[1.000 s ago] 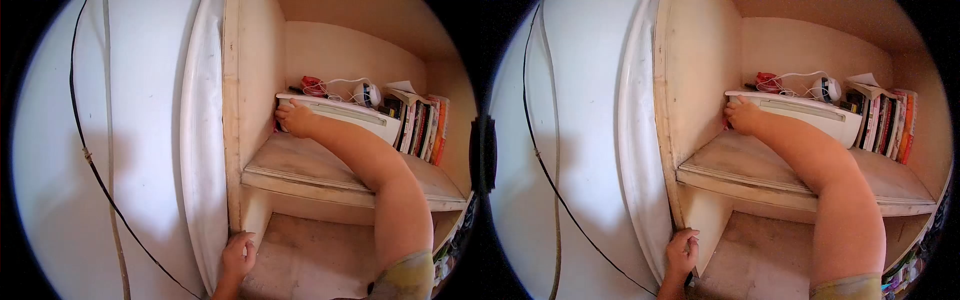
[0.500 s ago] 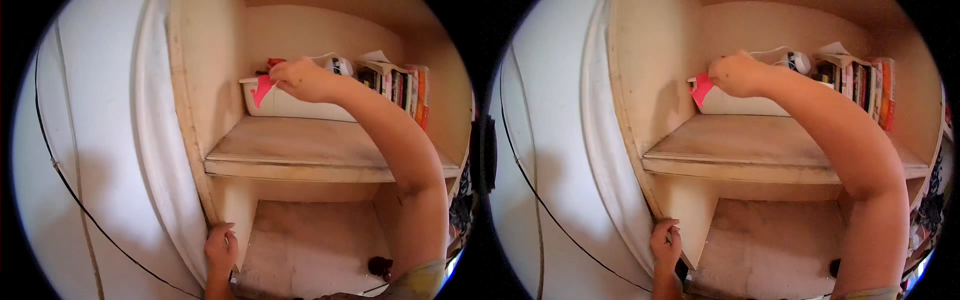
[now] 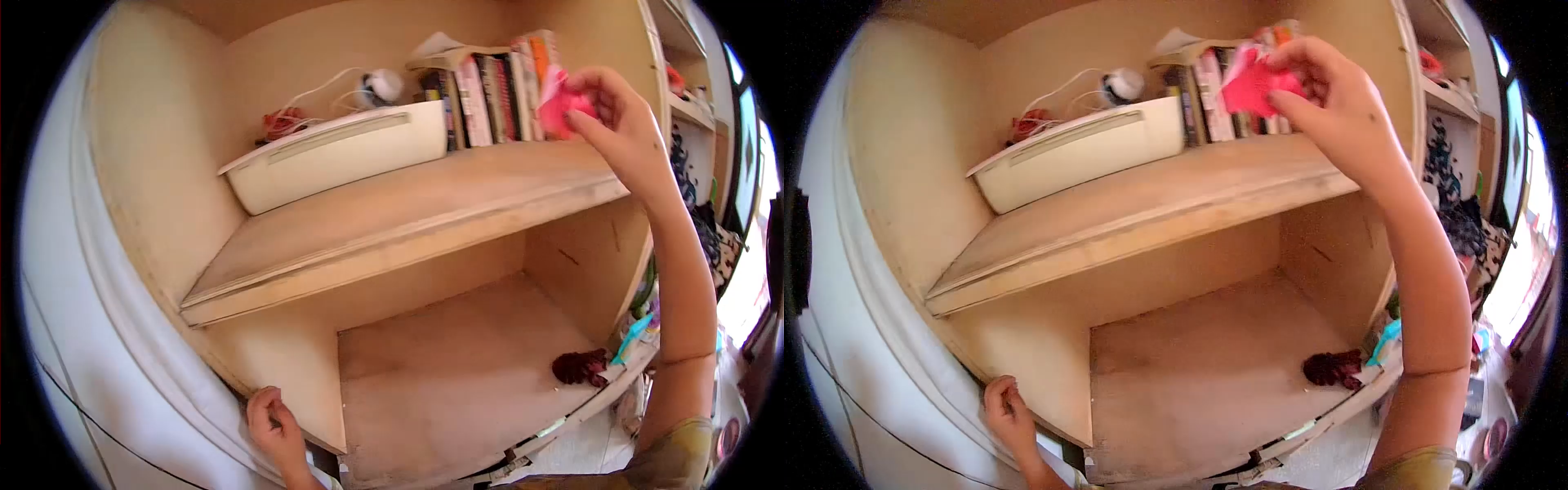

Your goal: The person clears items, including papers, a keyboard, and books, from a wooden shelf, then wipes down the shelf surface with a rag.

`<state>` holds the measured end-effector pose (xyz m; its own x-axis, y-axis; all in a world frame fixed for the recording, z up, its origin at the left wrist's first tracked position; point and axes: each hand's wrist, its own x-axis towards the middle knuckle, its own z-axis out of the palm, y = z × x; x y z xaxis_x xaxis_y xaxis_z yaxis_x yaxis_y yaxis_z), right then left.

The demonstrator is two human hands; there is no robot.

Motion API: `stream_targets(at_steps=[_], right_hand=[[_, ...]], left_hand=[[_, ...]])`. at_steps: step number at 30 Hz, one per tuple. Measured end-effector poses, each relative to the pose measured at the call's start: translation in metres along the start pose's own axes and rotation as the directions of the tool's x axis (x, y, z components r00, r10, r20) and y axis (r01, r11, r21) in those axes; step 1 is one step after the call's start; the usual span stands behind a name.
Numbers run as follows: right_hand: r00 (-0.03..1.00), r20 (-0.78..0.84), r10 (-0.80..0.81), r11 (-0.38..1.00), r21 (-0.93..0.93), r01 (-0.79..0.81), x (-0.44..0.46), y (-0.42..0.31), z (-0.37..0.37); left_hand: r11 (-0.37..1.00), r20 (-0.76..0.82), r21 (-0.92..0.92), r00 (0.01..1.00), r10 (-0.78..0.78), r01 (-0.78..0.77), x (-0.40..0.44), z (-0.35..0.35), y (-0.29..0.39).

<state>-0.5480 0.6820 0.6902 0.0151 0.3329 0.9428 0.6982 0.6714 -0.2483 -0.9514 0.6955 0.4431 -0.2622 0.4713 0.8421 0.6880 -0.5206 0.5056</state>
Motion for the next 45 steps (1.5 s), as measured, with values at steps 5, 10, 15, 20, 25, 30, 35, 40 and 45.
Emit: stream_targets(at_steps=[5, 10, 15, 20, 25, 30, 35, 40, 45], right_hand=[[0.933, 0.043, 0.358, 0.912, -0.230, -0.339, -0.078, 0.026, -0.103], [0.923, -0.029, 0.383, 0.873, -0.315, -0.372, -0.186, 0.046, -0.172], [0.597, -0.123, 0.793, 0.584, -0.127, -0.802, -0.318, 0.060, -0.227], [0.499, -0.409, 0.764, 0.506, -0.101, -0.857, -0.462, 0.071, -0.263], [0.110, -0.347, 0.931, 0.287, 0.513, -0.809, -0.518, 0.051, -0.286], [0.092, -0.240, 0.966, 0.141, 0.196, -0.970, -0.550, 0.060, -0.300], [0.017, -0.143, 0.990, 0.030, 0.095, -0.995, -0.534, 0.065, -0.302], [0.067, -0.317, 0.946, 0.168, 0.304, -0.938, -0.579, 0.107, -0.309], [0.435, -0.437, 0.787, 0.343, -0.276, -0.898, -0.563, 0.120, -0.300]], left_hand=[[0.972, 0.103, -0.224, 0.994, -0.042, 0.065, -0.018, 0.021, 0.033], [0.925, 0.303, -0.365, 0.953, 0.016, 0.101, -0.070, 0.074, 0.079], [0.913, 0.490, -0.407, 0.850, 0.194, 0.026, -0.124, 0.115, 0.155], [0.859, 0.534, -0.504, 0.815, 0.225, 0.093, -0.163, 0.139, 0.196], [0.859, 0.560, -0.497, 0.802, 0.210, 0.122, -0.179, 0.141, 0.228], [0.865, 0.557, -0.486, 0.806, 0.200, 0.122, -0.187, 0.141, 0.239], [0.858, 0.532, -0.499, 0.825, 0.191, 0.123, -0.179, 0.148, 0.232], [0.857, 0.485, -0.498, 0.862, 0.148, 0.133, -0.163, 0.168, 0.218], [0.874, 0.411, -0.484, 0.893, 0.183, 0.044, -0.144, 0.181, 0.200]])
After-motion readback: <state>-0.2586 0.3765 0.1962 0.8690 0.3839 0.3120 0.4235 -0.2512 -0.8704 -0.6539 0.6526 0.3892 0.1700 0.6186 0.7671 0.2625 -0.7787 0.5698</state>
